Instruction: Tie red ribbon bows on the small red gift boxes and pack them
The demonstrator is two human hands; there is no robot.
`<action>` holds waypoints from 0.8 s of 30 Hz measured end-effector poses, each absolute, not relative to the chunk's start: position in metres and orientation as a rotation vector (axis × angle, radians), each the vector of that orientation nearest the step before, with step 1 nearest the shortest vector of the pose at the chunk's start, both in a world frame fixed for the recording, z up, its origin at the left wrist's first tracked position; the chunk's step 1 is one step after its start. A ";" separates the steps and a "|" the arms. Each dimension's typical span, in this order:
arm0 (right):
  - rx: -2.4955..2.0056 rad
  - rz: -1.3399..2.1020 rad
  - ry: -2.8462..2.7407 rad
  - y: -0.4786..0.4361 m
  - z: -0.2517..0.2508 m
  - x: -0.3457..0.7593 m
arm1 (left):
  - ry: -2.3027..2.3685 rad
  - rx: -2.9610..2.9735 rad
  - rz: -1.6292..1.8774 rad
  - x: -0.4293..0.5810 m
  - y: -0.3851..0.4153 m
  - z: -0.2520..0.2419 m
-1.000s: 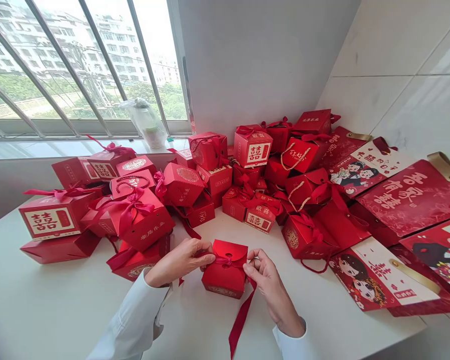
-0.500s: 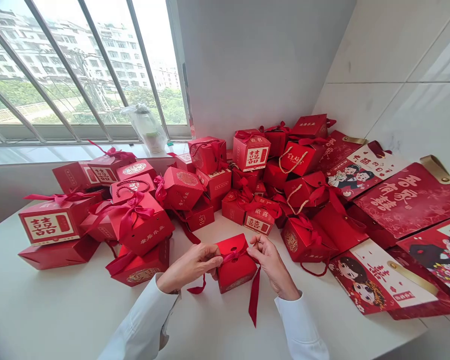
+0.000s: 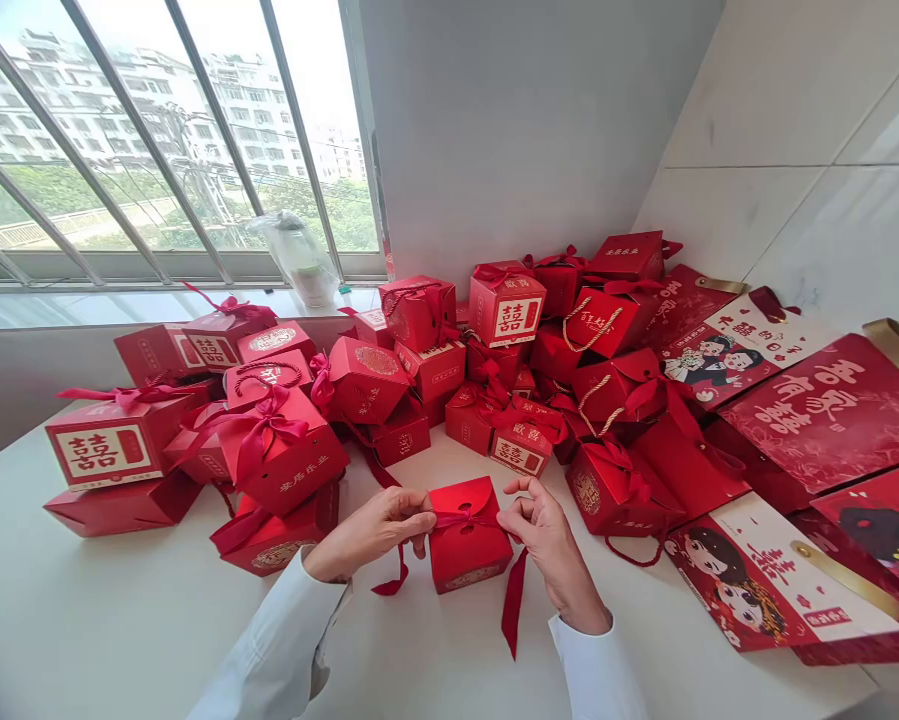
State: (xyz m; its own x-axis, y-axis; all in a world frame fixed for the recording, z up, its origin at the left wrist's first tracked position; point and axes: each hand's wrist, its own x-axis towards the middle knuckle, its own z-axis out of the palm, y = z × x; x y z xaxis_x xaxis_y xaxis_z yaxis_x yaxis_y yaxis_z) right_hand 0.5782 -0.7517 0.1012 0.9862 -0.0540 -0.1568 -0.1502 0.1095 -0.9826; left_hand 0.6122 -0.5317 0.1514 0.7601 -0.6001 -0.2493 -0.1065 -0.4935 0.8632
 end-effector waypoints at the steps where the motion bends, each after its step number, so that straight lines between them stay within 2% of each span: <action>1: -1.476 0.052 0.161 -0.752 0.103 0.576 | -0.526 2.015 -0.674 0.613 -0.531 0.151; 15: -1.719 -0.077 0.195 -0.745 0.104 0.572 | -0.494 1.853 -0.753 0.620 -0.516 0.148; 20: -1.732 0.008 0.153 -0.738 0.107 0.571 | -0.631 1.840 -0.816 0.616 -0.510 0.166; 24: -1.692 0.104 0.132 -0.733 0.110 0.568 | -0.741 1.806 -0.720 0.617 -0.508 0.169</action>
